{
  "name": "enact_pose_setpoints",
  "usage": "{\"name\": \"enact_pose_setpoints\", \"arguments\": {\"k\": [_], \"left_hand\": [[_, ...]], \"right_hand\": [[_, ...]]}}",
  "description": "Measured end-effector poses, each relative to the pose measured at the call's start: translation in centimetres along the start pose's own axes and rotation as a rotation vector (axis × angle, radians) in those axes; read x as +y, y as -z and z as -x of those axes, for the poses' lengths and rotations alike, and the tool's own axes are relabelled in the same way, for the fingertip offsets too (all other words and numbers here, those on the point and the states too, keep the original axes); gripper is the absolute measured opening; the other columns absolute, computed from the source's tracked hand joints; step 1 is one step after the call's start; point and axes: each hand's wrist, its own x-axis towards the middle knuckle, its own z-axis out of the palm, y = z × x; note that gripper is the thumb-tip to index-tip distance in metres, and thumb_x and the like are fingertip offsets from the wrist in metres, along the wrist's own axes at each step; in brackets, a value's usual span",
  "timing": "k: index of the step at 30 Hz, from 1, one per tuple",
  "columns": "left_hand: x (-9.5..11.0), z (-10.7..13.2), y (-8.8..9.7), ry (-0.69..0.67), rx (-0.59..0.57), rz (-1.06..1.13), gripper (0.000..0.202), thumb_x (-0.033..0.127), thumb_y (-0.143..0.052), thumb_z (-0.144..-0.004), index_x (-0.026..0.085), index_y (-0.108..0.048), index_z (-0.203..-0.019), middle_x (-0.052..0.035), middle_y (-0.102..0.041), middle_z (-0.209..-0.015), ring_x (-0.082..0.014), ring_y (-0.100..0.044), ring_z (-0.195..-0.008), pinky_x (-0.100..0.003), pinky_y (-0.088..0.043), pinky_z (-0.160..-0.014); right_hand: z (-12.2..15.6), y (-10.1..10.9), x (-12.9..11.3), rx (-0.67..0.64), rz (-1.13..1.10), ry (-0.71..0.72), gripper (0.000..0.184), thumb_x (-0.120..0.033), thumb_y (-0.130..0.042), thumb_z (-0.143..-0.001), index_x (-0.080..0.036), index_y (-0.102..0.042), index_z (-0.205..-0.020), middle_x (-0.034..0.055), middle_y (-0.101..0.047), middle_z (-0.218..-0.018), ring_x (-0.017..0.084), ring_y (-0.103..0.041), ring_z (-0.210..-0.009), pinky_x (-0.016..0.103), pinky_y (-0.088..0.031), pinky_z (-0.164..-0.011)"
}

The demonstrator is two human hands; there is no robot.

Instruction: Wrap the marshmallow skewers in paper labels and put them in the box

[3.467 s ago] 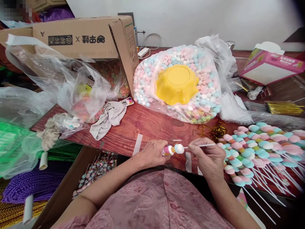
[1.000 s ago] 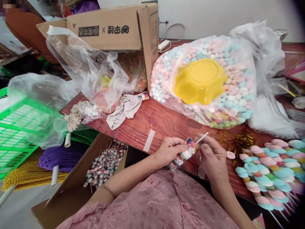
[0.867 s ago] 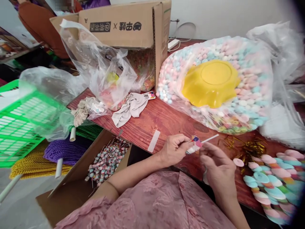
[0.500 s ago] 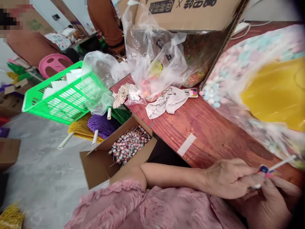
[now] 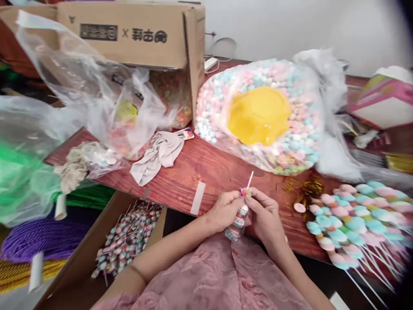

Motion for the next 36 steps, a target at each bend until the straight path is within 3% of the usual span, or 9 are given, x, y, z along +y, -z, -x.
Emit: {"name": "enact_pose_setpoints", "arguments": {"k": [4, 8, 12, 15, 19, 24, 26, 31, 36], "left_hand": [[0.5, 0.2, 0.0, 0.093, -0.105, 0.038, 0.042, 0.056, -0.061, -0.077, 0.015, -0.053, -0.073, 0.0036, -0.052, -0.059, -0.0045, -0.046, -0.042, -0.017, -0.035, -0.042], [1.1, 0.3, 0.7, 0.163, -0.102, 0.014, 0.039, 0.054, -0.063, -0.075, 0.016, -0.052, -0.073, 0.0055, -0.050, -0.058, -0.0035, -0.043, -0.040, -0.016, -0.031, -0.039], [1.8, 0.7, 1.0, 0.251, -0.287, -0.111, 0.034, 0.047, -0.062, -0.075, 0.016, -0.051, -0.066, 0.0040, -0.050, -0.056, -0.0047, -0.044, -0.042, -0.017, -0.033, -0.041], [2.4, 0.8, 1.1, 0.354, -0.467, -0.239, 0.037, 0.050, -0.061, -0.076, 0.016, -0.052, -0.067, 0.0030, -0.051, -0.059, -0.0056, -0.043, -0.046, -0.018, -0.034, -0.044], [2.9, 1.1, 0.9, 0.292, -0.654, -0.599, 0.040, 0.053, -0.051, -0.087, 0.016, -0.053, -0.074, 0.0019, -0.052, -0.067, -0.0086, -0.047, -0.059, -0.021, -0.039, -0.056], [2.2, 2.5, -0.3, -0.214, -0.463, -1.428, 0.026, 0.025, -0.034, -0.097, 0.017, -0.058, -0.094, -0.0078, -0.060, -0.097, -0.0206, -0.056, -0.090, -0.037, -0.044, -0.085], [1.8, 2.5, -0.5, -0.272, -0.382, -1.545, 0.026, 0.018, -0.032, -0.093, 0.016, -0.058, -0.094, -0.0100, -0.060, -0.097, -0.0223, -0.056, -0.089, -0.039, -0.045, -0.084], [1.8, 1.0, 0.1, 0.071, -0.360, -0.824, 0.033, 0.038, -0.037, -0.092, 0.017, -0.050, -0.069, -0.0010, -0.053, -0.065, -0.0125, -0.049, -0.056, -0.026, -0.044, -0.060], [2.0, 0.8, 1.0, 0.519, -0.543, -0.236, 0.037, 0.051, -0.061, -0.075, 0.016, -0.054, -0.066, 0.0019, -0.055, -0.057, -0.0066, -0.041, -0.039, -0.020, -0.031, -0.042]], "right_hand": [[0.6, 1.3, -0.5, 0.107, 0.234, 0.228, 0.023, -0.033, -0.068, -0.082, -0.019, -0.063, -0.065, -0.0033, -0.054, -0.060, 0.011, -0.048, -0.053, 0.027, -0.042, -0.053], [0.9, 4.1, -2.9, 0.282, 0.818, 0.777, 0.007, -0.029, -0.070, -0.080, -0.024, -0.070, -0.085, 0.0048, -0.068, -0.086, 0.020, -0.060, -0.082, 0.037, -0.046, -0.077], [1.7, 5.8, -5.1, -0.331, 1.321, 1.069, 0.028, -0.016, -0.055, -0.088, -0.032, -0.067, -0.109, 0.0034, -0.070, -0.110, 0.025, -0.054, -0.115, 0.049, -0.031, -0.099], [2.7, 5.9, -4.9, -0.566, 1.385, 1.056, 0.029, -0.009, -0.041, -0.091, -0.023, -0.065, -0.102, 0.0033, -0.070, -0.085, 0.020, -0.058, -0.098, 0.047, -0.030, -0.094], [4.1, 5.7, -3.4, -0.499, 1.353, 0.901, 0.025, -0.010, -0.041, -0.089, -0.018, -0.057, -0.071, 0.0017, -0.058, -0.063, 0.016, -0.050, -0.072, 0.039, -0.033, -0.080], [4.8, 5.8, -2.4, -0.418, 1.137, 0.386, 0.028, -0.022, -0.048, -0.095, -0.018, -0.058, -0.070, 0.0008, -0.062, -0.069, 0.014, -0.052, -0.069, 0.030, -0.035, -0.068], [4.8, 5.5, -2.5, -0.334, 1.116, 0.360, 0.027, -0.021, -0.047, -0.096, -0.018, -0.061, -0.073, 0.0016, -0.065, -0.074, 0.014, -0.056, -0.072, 0.030, -0.036, -0.068], [5.5, 4.6, -2.9, -0.064, 1.401, 0.816, 0.028, -0.019, -0.052, -0.091, -0.024, -0.062, -0.117, 0.0084, -0.066, -0.124, 0.030, -0.048, -0.122, 0.049, -0.028, -0.093], [6.0, 5.5, -2.7, -0.236, 1.247, 1.013, 0.031, -0.012, -0.049, -0.088, -0.027, -0.063, -0.112, 0.0001, -0.074, -0.100, 0.021, -0.061, -0.100, 0.047, -0.028, -0.093]]}}
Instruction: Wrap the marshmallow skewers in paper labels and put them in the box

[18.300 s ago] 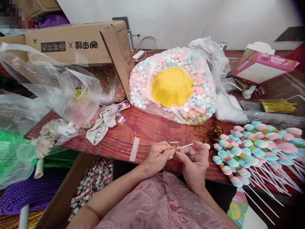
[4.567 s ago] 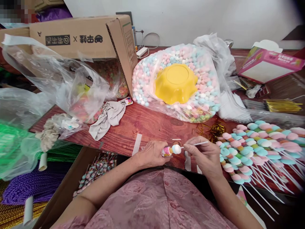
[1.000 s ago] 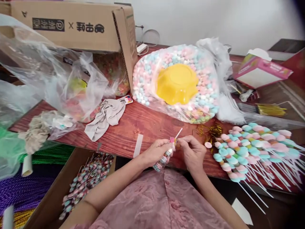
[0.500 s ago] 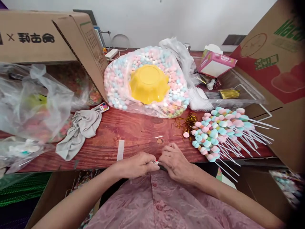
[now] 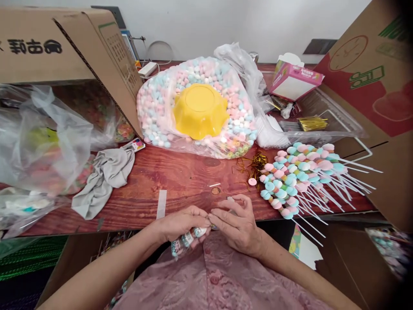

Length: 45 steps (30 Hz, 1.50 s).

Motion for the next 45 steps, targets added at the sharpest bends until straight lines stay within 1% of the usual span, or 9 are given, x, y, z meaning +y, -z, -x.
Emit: {"name": "enact_pose_setpoints", "arguments": {"k": [5, 12, 16, 20, 26, 33, 37, 41, 45], "left_hand": [[-0.1, 0.1, 0.3, -0.046, -0.065, -0.256, 0.040, 0.055, -0.052, -0.086, 0.015, -0.059, -0.080, 0.0001, -0.059, -0.069, -0.0085, -0.051, -0.051, -0.021, -0.039, -0.051], [-0.8, 0.2, -0.7, -0.364, 0.445, -1.126, 0.030, 0.025, -0.036, -0.096, 0.016, -0.062, -0.084, -0.0047, -0.061, -0.085, -0.0154, -0.053, -0.076, -0.029, -0.041, -0.074], [-1.0, 0.0, -0.1, -0.433, 0.533, -0.743, 0.039, 0.035, -0.043, -0.094, 0.015, -0.053, -0.062, 0.0001, -0.049, -0.063, -0.0100, -0.044, -0.059, -0.023, -0.036, -0.060], [-0.5, -1.0, 0.2, -0.336, 0.564, -0.052, 0.037, 0.049, -0.060, -0.081, 0.014, -0.058, -0.069, 0.0015, -0.051, -0.057, -0.0066, -0.041, -0.046, -0.019, -0.032, -0.044], [0.6, -2.6, -1.3, -0.390, 0.522, 0.261, 0.036, 0.046, -0.077, -0.067, 0.013, -0.067, -0.075, -0.0013, -0.058, -0.070, -0.0057, -0.046, -0.048, -0.019, -0.036, -0.042], [0.9, -3.1, -1.8, -0.418, 0.474, 0.168, 0.035, 0.044, -0.075, -0.070, 0.012, -0.064, -0.065, 0.0022, -0.052, -0.059, -0.0036, -0.042, -0.045, -0.017, -0.032, -0.041], [0.2, -2.6, -1.6, -0.298, 0.362, 0.239, 0.034, 0.045, -0.071, -0.071, 0.013, -0.061, -0.068, 0.0039, -0.050, -0.051, -0.0058, -0.040, -0.034, -0.019, -0.027, -0.032], [0.1, -2.3, -1.9, -0.379, 0.448, 0.203, 0.031, 0.042, -0.072, -0.071, 0.013, -0.065, -0.072, 0.0031, -0.053, -0.059, -0.0044, -0.042, -0.040, -0.018, -0.030, -0.038], [0.4, -2.3, -2.1, -0.520, 0.511, 0.072, 0.024, 0.037, -0.074, -0.071, 0.012, -0.072, -0.069, 0.0000, -0.057, -0.069, -0.0056, -0.048, -0.057, -0.018, -0.035, -0.051]], "right_hand": [[0.0, -0.8, 0.1, -0.071, -0.180, -0.158, 0.021, -0.012, -0.045, -0.087, -0.021, -0.063, -0.082, 0.0002, -0.069, -0.075, 0.019, -0.059, -0.087, 0.043, -0.031, -0.084], [-0.3, -1.3, 1.2, -0.085, -0.288, -0.525, 0.021, -0.022, -0.056, -0.091, -0.022, -0.065, -0.073, 0.0002, -0.066, -0.076, 0.017, -0.056, -0.083, 0.036, -0.035, -0.077], [0.0, 1.1, 5.9, -0.032, 0.234, -0.536, 0.011, -0.024, -0.059, -0.089, -0.022, -0.069, -0.084, 0.0055, -0.069, -0.098, 0.026, -0.049, -0.105, 0.045, -0.029, -0.085], [0.3, 1.6, 9.6, -0.250, 0.564, -0.476, 0.015, -0.010, -0.055, -0.082, -0.018, -0.066, -0.074, 0.0084, -0.068, -0.097, 0.029, -0.047, -0.105, 0.048, -0.025, -0.085], [-0.5, 0.0, 7.5, -0.262, 0.525, -0.349, 0.020, -0.001, -0.049, -0.075, -0.013, -0.062, -0.082, 0.0116, -0.066, -0.096, 0.026, -0.049, -0.101, 0.042, -0.029, -0.083], [-0.4, -1.5, 3.1, -0.008, 0.018, -0.173, 0.023, -0.006, -0.040, -0.089, -0.014, -0.061, -0.085, 0.0077, -0.063, -0.074, 0.019, -0.050, -0.073, 0.033, -0.036, -0.068], [0.1, -1.4, 2.5, 0.073, -0.606, -0.504, 0.013, -0.020, -0.053, -0.091, -0.018, -0.064, -0.087, 0.0042, -0.065, -0.082, 0.016, -0.057, -0.078, 0.030, -0.042, -0.070], [0.7, -1.4, 2.2, 0.044, -1.105, -0.980, 0.019, -0.036, -0.067, -0.081, -0.018, -0.068, -0.085, -0.0028, -0.058, -0.063, 0.008, -0.041, -0.049, 0.023, -0.031, -0.046], [0.8, -1.1, 2.4, -0.069, -1.215, -1.013, 0.019, -0.035, -0.074, -0.073, -0.017, -0.070, -0.074, -0.0025, -0.058, -0.061, 0.008, -0.044, -0.052, 0.023, -0.035, -0.051]]}}
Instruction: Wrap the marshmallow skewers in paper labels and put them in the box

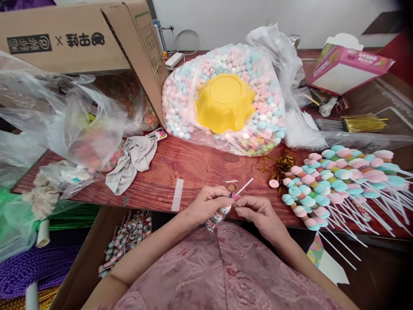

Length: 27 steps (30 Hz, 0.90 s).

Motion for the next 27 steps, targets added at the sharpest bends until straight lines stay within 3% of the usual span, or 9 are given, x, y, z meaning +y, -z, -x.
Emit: {"name": "enact_pose_setpoints", "arguments": {"k": [2, 3, 7, 9, 11, 14, 18, 22, 27], "left_hand": [[0.0, 0.0, 0.0, -0.010, 0.018, -0.008, 0.023, 0.036, -0.074, -0.072, 0.013, -0.072, -0.070, -0.0002, -0.057, -0.070, -0.0059, -0.048, -0.059, -0.019, -0.035, -0.053], [-0.1, 0.0, 0.0, 0.008, 0.035, 0.003, 0.023, 0.037, -0.074, -0.072, 0.013, -0.072, -0.070, 0.0000, -0.057, -0.069, -0.0058, -0.047, -0.058, -0.019, -0.034, -0.052], [-0.7, -0.1, -0.2, 0.096, 0.106, 0.063, 0.028, 0.040, -0.072, -0.072, 0.013, -0.069, -0.067, 0.0005, -0.055, -0.060, -0.0054, -0.042, -0.050, -0.020, -0.029, -0.048], [-1.0, -0.4, -0.7, 0.070, 0.114, 0.061, 0.026, 0.038, -0.070, -0.073, 0.013, -0.069, -0.067, 0.0001, -0.056, -0.060, -0.0059, -0.043, -0.052, -0.020, -0.031, -0.050], [-1.0, -0.6, -1.2, 0.000, 0.134, 0.061, 0.020, 0.033, -0.069, -0.072, 0.013, -0.070, -0.067, -0.0004, -0.057, -0.064, -0.0066, -0.045, -0.057, -0.020, -0.034, -0.055], [-1.0, -0.7, -1.5, -0.028, 0.166, 0.074, 0.014, 0.027, -0.068, -0.069, 0.013, -0.070, -0.067, -0.0002, -0.056, -0.067, -0.0064, -0.044, -0.059, -0.019, -0.034, -0.055], [-1.3, 0.2, -1.1, 0.049, 0.151, 0.147, 0.018, 0.030, -0.070, -0.069, 0.013, -0.067, -0.069, 0.0027, -0.050, -0.062, -0.0049, -0.038, -0.053, -0.019, -0.030, -0.051], [-2.1, 0.7, -0.9, 0.037, 0.163, 0.165, 0.032, 0.041, -0.073, -0.071, 0.013, -0.061, -0.064, 0.0033, -0.047, -0.061, -0.0046, -0.038, -0.052, -0.018, -0.029, -0.049], [-2.6, 0.5, -0.7, 0.110, 0.203, 0.281, 0.035, 0.044, -0.079, -0.065, 0.013, -0.065, -0.070, 0.0028, -0.052, -0.060, -0.0045, -0.041, -0.046, -0.019, -0.030, -0.044]], "right_hand": [[0.2, 0.7, -0.3, -0.007, 0.030, 0.018, 0.018, -0.034, -0.074, -0.074, -0.017, -0.069, -0.068, -0.0018, -0.059, -0.061, 0.009, -0.047, -0.053, 0.023, -0.037, -0.052], [0.3, 1.1, -0.5, 0.056, 0.048, 0.055, 0.016, -0.033, -0.073, -0.075, -0.018, -0.070, -0.069, -0.0013, -0.061, -0.063, 0.010, -0.049, -0.054, 0.024, -0.039, -0.053], [0.8, 1.2, -1.5, 0.460, 0.255, 0.472, 0.005, -0.023, -0.071, -0.079, -0.025, -0.074, -0.083, 0.0016, -0.070, -0.083, 0.017, -0.063, -0.078, 0.031, -0.050, -0.071], [0.7, 0.1, -1.9, 0.421, 0.489, 0.668, 0.015, -0.018, -0.066, -0.082, -0.027, -0.075, -0.091, 0.0030, -0.070, -0.087, 0.018, -0.064, -0.082, 0.033, -0.050, -0.074], [0.3, -1.1, -2.1, 0.299, 0.743, 0.758, 0.025, -0.014, -0.059, -0.086, -0.027, -0.075, -0.101, 0.0039, -0.071, -0.087, 0.017, -0.063, -0.077, 0.032, -0.048, -0.069], [-0.5, -2.2, -1.7, 0.220, 0.851, 0.741, 0.036, -0.010, -0.049, -0.090, -0.026, -0.072, -0.112, 0.0041, -0.071, -0.086, 0.015, -0.062, -0.071, 0.029, -0.047, -0.064], [-1.1, -2.1, -1.0, 0.138, 0.652, 0.623, 0.034, -0.013, -0.048, -0.092, -0.026, -0.072, -0.111, 0.0026, -0.073, -0.087, 0.014, -0.066, -0.075, 0.025, -0.051, -0.066], [-1.4, -2.2, -0.9, 0.149, 0.563, 0.520, 0.025, -0.019, -0.054, -0.090, -0.025, -0.074, -0.104, 0.0025, -0.076, -0.094, 0.016, -0.071, -0.081, 0.027, -0.055, -0.074], [-1.5, -2.6, -0.4, 0.169, 0.666, 0.551, 0.039, -0.017, -0.054, -0.088, -0.020, -0.061, -0.126, 0.0029, -0.074, -0.083, 0.015, -0.067, -0.068, 0.028, -0.053, -0.068]]}}
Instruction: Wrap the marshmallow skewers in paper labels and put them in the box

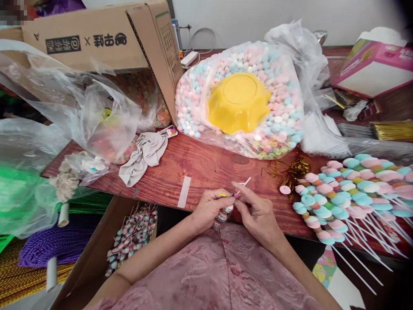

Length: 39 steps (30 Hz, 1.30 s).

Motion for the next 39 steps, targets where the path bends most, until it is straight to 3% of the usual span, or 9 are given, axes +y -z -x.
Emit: {"name": "enact_pose_setpoints", "arguments": {"k": [4, 7, 15, 17, 19, 23, 25, 31, 39], "left_hand": [[0.4, -0.2, 0.1, 0.034, 0.031, 0.052, 0.034, 0.041, -0.082, -0.059, 0.013, -0.067, -0.071, 0.0021, -0.055, -0.060, -0.0048, -0.043, -0.045, -0.018, -0.031, -0.043], [1.0, 0.0, 0.0, -0.014, 0.004, -0.017, 0.028, 0.037, -0.080, -0.062, 0.013, -0.068, -0.069, 0.0015, -0.056, -0.062, -0.0048, -0.045, -0.047, -0.019, -0.033, -0.045], [2.6, -0.1, -0.1, -0.234, -0.190, -0.474, 0.018, 0.029, -0.070, -0.072, 0.014, -0.068, -0.063, -0.0008, -0.058, -0.066, -0.0081, -0.050, -0.060, -0.020, -0.038, -0.056], [3.0, -0.3, 0.1, -0.157, -0.283, -0.499, 0.020, 0.030, -0.071, -0.071, 0.014, -0.065, -0.060, 0.0007, -0.055, -0.059, -0.0077, -0.048, -0.056, -0.020, -0.036, -0.054], [3.5, -0.5, 0.4, 0.030, -0.369, -0.463, 0.023, 0.034, -0.074, -0.067, 0.015, -0.065, -0.059, 0.0025, -0.053, -0.054, -0.0066, -0.043, -0.049, -0.019, -0.032, -0.048], [4.2, -0.6, 1.2, 0.375, -0.498, -0.358, 0.027, 0.035, -0.085, -0.051, 0.016, -0.068, -0.058, 0.0006, -0.060, -0.053, -0.0079, -0.047, -0.045, -0.019, -0.035, -0.043], [4.3, -0.6, 1.5, 0.492, -0.552, -0.341, 0.027, 0.034, -0.088, -0.046, 0.016, -0.069, -0.056, -0.0001, -0.062, -0.052, -0.0089, -0.049, -0.043, -0.020, -0.037, -0.042], [4.6, -0.9, 2.0, 0.543, -0.771, -0.399, 0.024, 0.032, -0.090, -0.045, 0.020, -0.073, -0.058, -0.0014, -0.067, -0.056, -0.0127, -0.056, -0.047, -0.024, -0.044, -0.045], [5.0, -1.5, 1.7, 0.530, -0.978, -0.486, 0.029, 0.033, -0.092, -0.041, 0.020, -0.074, -0.059, -0.0035, -0.070, -0.062, -0.0193, -0.062, -0.054, -0.029, -0.050, -0.047]], "right_hand": [[1.3, -0.7, 0.4, 0.173, -0.074, 0.003, 0.041, -0.016, -0.062, -0.085, -0.022, -0.052, -0.124, -0.0013, -0.067, -0.076, 0.013, -0.062, -0.064, 0.028, -0.051, -0.067], [1.9, -0.6, 0.4, 0.224, -0.222, -0.147, 0.015, -0.021, -0.065, -0.085, -0.022, -0.059, -0.098, -0.0020, -0.063, -0.073, 0.011, -0.056, -0.060, 0.025, -0.046, -0.059], [-0.4, 2.4, 1.2, -0.404, -0.627, -0.483, 0.030, -0.047, -0.067, -0.080, -0.018, -0.058, -0.075, -0.0062, -0.046, -0.056, 0.006, -0.031, -0.045, 0.022, -0.026, -0.044], [-0.9, 3.1, 1.1, -0.579, -0.569, -0.390, 0.033, -0.048, -0.061, -0.084, -0.019, -0.054, -0.072, -0.0056, -0.044, -0.055, 0.007, -0.033, -0.046, 0.022, -0.027, -0.045], [-1.2, 3.6, 0.5, -0.612, -0.355, -0.122, 0.027, -0.039, -0.052, -0.091, -0.019, -0.053, -0.072, -0.0029, -0.048, -0.059, 0.010, -0.040, -0.052, 0.023, -0.032, -0.050], [-0.8, 4.1, -0.8, -0.408, 0.171, 0.621, 0.021, -0.009, -0.038, -0.089, -0.018, -0.057, -0.083, 0.0036, -0.057, -0.071, 0.015, -0.048, -0.064, 0.030, -0.039, -0.062], [-0.3, 4.0, -1.0, -0.351, 0.281, 0.834, 0.023, -0.005, -0.039, -0.086, -0.017, -0.059, -0.090, 0.0044, -0.058, -0.071, 0.016, -0.049, -0.066, 0.033, -0.040, -0.065], [0.1, 3.2, -0.6, -0.395, 0.220, 0.901, 0.030, -0.009, -0.040, -0.091, -0.014, -0.058, -0.114, 0.0054, -0.060, -0.075, 0.017, -0.050, -0.067, 0.035, -0.040, -0.064], [-0.9, 3.2, -2.0, -0.462, 0.213, 0.969, 0.020, -0.011, -0.042, -0.092, -0.016, -0.061, -0.094, 0.0071, -0.065, -0.080, 0.016, -0.052, -0.066, 0.034, -0.038, -0.060]]}}
